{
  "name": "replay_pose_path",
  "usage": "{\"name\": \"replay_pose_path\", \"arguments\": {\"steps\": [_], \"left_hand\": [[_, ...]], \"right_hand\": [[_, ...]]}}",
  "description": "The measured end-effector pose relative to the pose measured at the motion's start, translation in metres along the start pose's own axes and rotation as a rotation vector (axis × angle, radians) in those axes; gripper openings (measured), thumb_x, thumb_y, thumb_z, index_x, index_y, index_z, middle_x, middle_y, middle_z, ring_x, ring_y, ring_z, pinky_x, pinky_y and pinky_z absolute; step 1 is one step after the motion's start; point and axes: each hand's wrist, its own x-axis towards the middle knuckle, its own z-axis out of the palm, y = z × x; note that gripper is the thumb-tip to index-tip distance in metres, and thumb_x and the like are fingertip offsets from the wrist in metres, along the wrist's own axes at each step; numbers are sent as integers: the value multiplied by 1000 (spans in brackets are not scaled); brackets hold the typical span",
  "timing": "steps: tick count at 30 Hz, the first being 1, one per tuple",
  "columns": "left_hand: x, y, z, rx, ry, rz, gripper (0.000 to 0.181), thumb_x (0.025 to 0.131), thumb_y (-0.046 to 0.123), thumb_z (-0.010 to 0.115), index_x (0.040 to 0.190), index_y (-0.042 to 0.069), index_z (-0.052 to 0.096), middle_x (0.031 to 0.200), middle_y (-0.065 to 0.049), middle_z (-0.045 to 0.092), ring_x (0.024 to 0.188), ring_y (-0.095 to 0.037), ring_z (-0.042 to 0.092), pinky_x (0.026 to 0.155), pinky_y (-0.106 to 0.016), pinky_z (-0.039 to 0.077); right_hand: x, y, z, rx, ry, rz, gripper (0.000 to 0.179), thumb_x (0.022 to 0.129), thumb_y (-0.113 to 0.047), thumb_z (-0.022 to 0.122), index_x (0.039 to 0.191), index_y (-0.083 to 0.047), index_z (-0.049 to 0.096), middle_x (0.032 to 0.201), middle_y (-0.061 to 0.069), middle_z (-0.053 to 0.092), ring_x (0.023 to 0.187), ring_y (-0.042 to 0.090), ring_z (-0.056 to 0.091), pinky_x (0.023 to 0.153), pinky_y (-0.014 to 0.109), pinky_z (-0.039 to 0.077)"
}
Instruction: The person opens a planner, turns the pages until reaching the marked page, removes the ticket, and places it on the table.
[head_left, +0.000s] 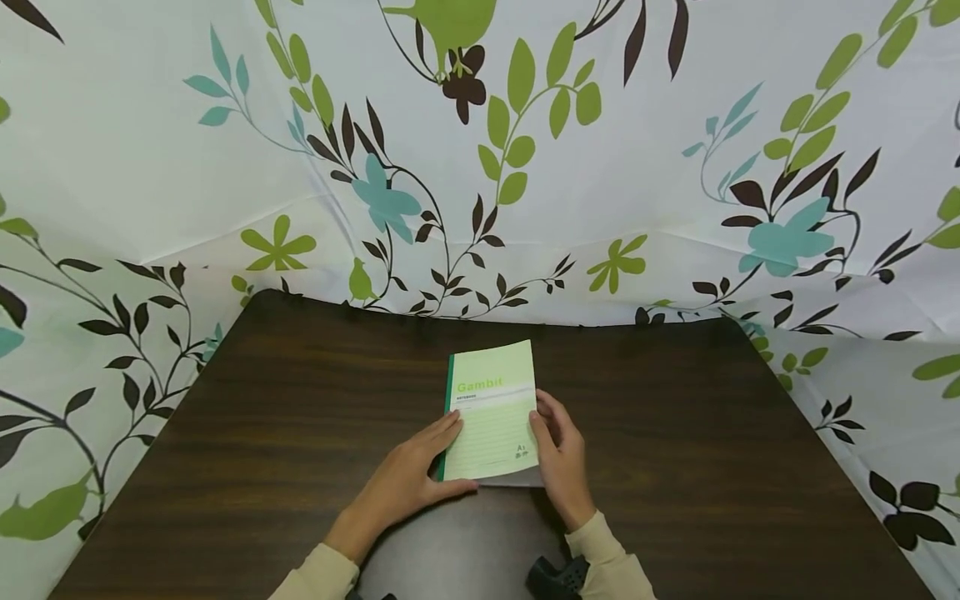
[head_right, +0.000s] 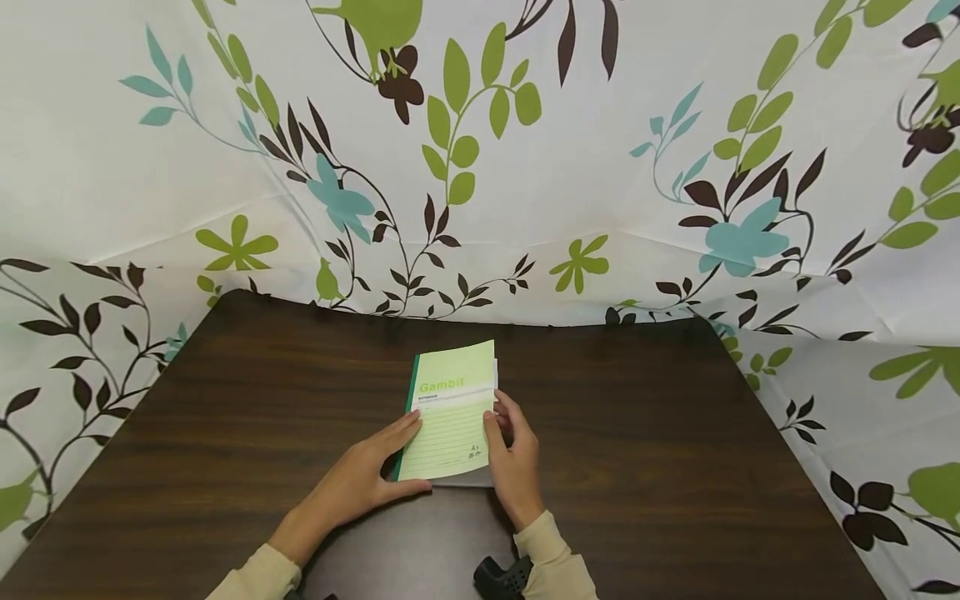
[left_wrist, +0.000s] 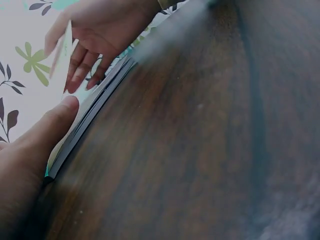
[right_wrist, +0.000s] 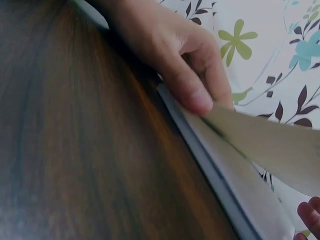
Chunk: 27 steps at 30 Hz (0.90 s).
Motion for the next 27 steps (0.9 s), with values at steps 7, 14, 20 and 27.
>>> {"name": "replay_pose_path", "arguments": {"steps": [7,14,20,27], "left_hand": [[1,-1,-2,-37,-20,-12,94,81,57,82,151,3,51,160,-11,44,145,-28,45,109,-49,47],[1,0,-3,-37,-23,-5,93,80,54,85,150,1,53,159,-11,45,145,-28,45,110,-49,46],[-1,0,-5,-110,-10,-21,82,91,55,75,152,5,52,160,-8,44,146,-27,44,111,-50,45],[-3,-16,-20,-331,189,-67,42,113,23,43,145,-1,57,148,-15,58,139,-31,53,111,-52,43]], "right_hand": [[0,8,-7,-30,19,61,37,105,-15,62,139,1,63,125,18,70,98,20,65,75,21,53],[-2,1,-5,-77,45,44,35,105,-18,64,133,1,68,131,16,69,112,24,66,82,19,53],[-5,-16,7,2,-32,-47,43,113,-24,43,146,1,56,144,15,60,126,27,60,101,31,51],[-8,-25,33,17,-319,-373,53,114,-17,11,164,-5,24,168,15,28,153,28,30,118,45,32]]}}
